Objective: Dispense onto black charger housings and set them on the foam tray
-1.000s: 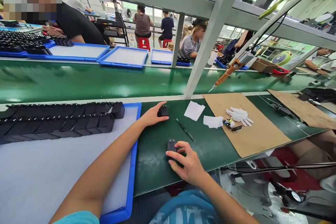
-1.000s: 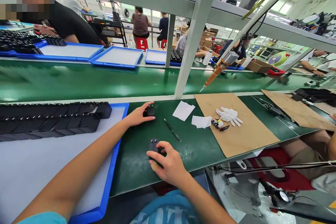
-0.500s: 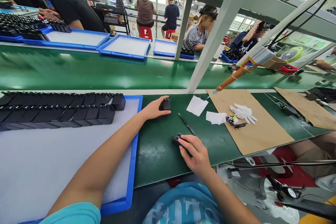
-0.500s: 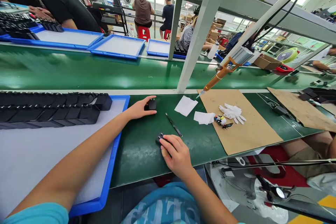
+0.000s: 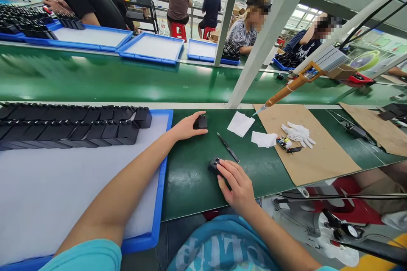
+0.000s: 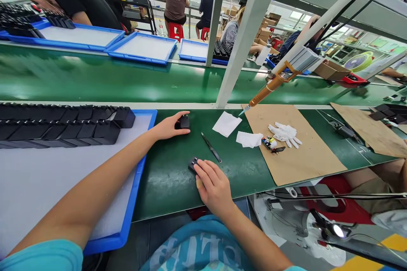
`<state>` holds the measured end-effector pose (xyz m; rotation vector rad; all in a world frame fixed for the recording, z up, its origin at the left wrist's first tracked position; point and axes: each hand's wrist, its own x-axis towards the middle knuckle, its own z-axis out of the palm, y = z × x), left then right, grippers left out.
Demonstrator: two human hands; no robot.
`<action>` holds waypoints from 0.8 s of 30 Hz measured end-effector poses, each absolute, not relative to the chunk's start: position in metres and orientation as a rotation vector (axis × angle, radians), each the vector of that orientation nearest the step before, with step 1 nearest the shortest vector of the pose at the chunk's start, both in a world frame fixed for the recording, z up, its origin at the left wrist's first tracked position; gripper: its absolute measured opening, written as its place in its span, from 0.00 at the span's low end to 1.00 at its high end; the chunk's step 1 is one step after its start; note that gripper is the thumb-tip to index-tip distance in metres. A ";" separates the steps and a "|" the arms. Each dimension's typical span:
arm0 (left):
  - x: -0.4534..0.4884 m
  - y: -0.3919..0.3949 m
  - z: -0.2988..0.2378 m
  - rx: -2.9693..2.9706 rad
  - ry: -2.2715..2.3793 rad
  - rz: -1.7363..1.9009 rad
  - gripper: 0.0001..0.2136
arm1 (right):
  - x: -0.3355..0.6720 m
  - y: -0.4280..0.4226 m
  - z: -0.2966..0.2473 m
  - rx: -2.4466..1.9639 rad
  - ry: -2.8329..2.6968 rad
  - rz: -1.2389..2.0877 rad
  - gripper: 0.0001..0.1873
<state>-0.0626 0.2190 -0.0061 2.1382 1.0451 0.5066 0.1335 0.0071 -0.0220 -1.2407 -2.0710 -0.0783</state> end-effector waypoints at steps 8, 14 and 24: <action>-0.063 0.217 -0.002 2.119 1.041 0.484 0.38 | 0.132 0.010 -0.019 -1.326 -2.026 -0.044 0.21; -0.062 0.217 0.000 2.118 1.037 0.485 0.38 | 0.135 0.005 -0.011 -1.260 -1.981 0.029 0.20; -0.062 0.217 0.001 2.113 1.044 0.474 0.37 | 0.134 -0.003 -0.004 -1.153 -2.000 0.169 0.27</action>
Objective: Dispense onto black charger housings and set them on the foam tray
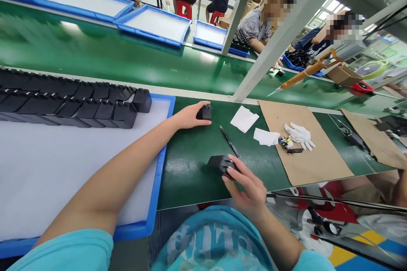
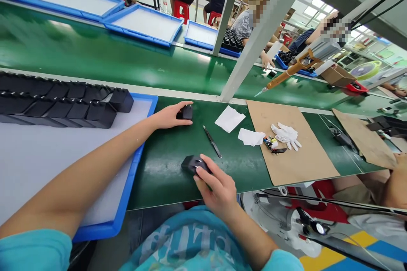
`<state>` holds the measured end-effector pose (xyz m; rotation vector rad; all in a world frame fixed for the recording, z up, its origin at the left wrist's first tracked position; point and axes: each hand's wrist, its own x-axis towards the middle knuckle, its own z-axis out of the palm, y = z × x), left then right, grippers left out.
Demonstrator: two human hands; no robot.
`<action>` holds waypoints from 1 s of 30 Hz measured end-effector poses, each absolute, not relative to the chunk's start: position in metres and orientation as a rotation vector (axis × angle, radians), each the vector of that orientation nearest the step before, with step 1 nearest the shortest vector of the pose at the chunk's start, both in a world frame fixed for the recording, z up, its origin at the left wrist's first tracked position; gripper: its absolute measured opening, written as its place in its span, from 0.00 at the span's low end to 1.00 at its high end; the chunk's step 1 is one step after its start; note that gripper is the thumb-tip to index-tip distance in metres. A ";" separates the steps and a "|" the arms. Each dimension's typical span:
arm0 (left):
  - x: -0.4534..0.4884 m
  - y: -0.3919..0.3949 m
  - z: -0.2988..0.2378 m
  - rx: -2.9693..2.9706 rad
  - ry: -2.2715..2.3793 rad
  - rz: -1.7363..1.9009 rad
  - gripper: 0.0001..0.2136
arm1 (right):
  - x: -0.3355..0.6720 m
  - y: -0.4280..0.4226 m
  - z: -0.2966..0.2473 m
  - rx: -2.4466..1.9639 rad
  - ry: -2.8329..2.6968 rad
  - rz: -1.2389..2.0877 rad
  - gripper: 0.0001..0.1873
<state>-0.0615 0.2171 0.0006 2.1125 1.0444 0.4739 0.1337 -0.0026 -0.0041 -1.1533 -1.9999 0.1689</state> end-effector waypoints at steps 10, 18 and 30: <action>-0.062 0.216 0.003 2.103 1.054 0.467 0.37 | 0.138 -0.016 -0.012 -1.071 -2.036 0.256 0.33; -0.062 0.218 0.000 2.114 1.047 0.468 0.38 | 0.117 -0.007 0.001 -1.148 -0.871 1.247 0.16; -0.062 0.218 0.002 2.118 1.048 0.469 0.37 | 0.082 0.013 0.027 -0.895 -0.373 1.922 0.17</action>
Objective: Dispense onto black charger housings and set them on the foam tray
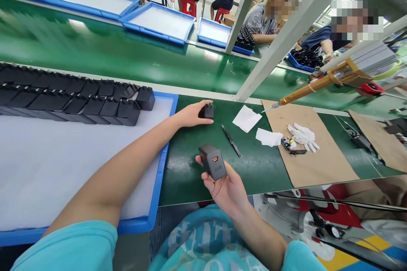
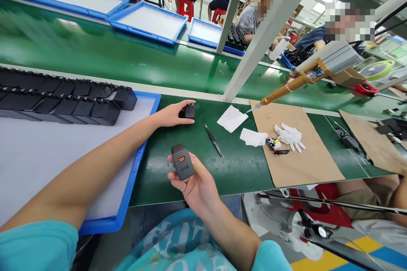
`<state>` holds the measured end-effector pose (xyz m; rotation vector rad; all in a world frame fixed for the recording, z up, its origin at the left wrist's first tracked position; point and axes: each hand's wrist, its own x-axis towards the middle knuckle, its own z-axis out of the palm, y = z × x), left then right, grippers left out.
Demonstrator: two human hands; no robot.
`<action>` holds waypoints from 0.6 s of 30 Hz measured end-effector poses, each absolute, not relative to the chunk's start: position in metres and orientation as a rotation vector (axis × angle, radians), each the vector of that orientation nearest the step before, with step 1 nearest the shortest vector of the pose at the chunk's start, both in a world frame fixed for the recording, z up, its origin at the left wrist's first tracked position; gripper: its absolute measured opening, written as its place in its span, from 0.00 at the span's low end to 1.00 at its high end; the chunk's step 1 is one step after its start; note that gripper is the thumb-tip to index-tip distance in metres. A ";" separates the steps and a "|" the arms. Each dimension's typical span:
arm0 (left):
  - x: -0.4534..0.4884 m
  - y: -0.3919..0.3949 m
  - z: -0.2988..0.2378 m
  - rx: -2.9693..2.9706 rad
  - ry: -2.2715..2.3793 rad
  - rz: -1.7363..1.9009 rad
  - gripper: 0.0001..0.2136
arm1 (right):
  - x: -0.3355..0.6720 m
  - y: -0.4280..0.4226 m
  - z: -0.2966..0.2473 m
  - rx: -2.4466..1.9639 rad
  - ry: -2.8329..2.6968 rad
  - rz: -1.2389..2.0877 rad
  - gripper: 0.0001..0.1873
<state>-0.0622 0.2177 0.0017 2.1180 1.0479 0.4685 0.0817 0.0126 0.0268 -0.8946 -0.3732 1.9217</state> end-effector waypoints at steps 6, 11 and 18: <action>-0.062 0.217 0.003 2.112 1.027 0.485 0.36 | 0.078 0.017 0.024 -0.982 -0.595 1.919 0.20; -0.062 0.216 0.002 2.144 1.007 0.539 0.36 | 0.075 0.024 0.025 -0.944 -0.733 1.889 0.17; -0.057 0.217 0.005 2.073 1.124 0.569 0.30 | 0.060 0.089 0.059 -1.002 -1.466 1.531 0.17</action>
